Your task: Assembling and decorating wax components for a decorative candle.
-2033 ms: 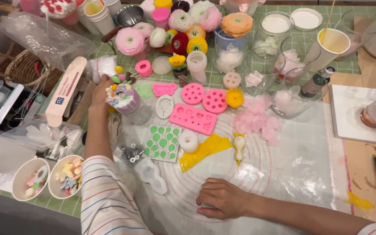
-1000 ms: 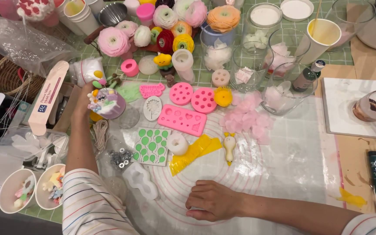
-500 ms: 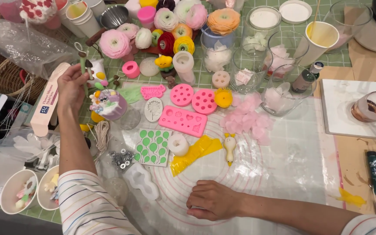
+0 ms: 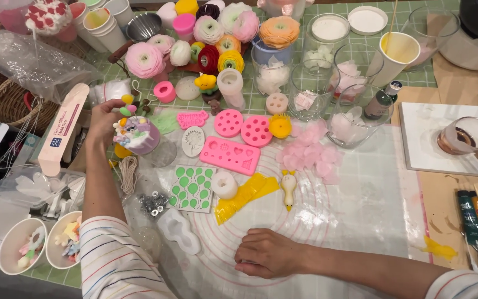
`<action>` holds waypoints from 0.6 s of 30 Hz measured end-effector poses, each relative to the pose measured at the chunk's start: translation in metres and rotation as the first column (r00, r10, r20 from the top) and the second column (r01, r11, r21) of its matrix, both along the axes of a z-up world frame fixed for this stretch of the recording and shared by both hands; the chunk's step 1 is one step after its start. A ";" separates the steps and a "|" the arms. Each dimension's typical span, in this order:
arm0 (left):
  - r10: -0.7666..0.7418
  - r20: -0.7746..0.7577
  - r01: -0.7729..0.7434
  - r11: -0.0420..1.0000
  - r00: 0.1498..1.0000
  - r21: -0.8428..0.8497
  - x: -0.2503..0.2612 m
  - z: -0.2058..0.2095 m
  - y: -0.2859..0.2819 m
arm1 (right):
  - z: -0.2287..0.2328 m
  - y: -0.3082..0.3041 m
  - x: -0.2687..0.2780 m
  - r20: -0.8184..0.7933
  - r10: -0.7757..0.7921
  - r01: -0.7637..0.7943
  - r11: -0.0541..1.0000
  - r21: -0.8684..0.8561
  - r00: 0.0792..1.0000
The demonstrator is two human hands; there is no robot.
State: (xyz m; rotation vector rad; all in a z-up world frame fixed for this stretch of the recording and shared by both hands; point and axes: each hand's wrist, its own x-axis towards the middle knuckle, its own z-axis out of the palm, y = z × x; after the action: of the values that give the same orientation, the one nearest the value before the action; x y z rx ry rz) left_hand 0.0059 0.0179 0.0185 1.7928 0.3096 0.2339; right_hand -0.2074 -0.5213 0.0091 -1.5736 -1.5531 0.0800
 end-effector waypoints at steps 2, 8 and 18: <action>0.010 -0.020 -0.010 1.000 1.000 -0.016 0.001 0.002 -0.004 | -0.001 0.000 0.000 -0.002 -0.004 0.004 1.000 0.002 1.000; -0.044 -0.084 0.040 0.998 0.996 -0.048 0.014 -0.031 0.025 | -0.003 0.000 0.000 -0.007 -0.001 0.001 1.000 0.012 1.000; 0.036 -0.366 0.043 0.978 0.930 0.206 0.016 -0.030 0.031 | -0.002 0.002 0.000 -0.007 -0.003 0.004 1.000 0.014 1.000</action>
State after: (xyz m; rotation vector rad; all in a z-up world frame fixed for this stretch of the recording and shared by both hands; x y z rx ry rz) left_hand 0.0215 0.0490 -0.0115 2.0465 0.5654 -0.0809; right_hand -0.2078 -0.5198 0.0075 -1.5633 -1.5422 0.0724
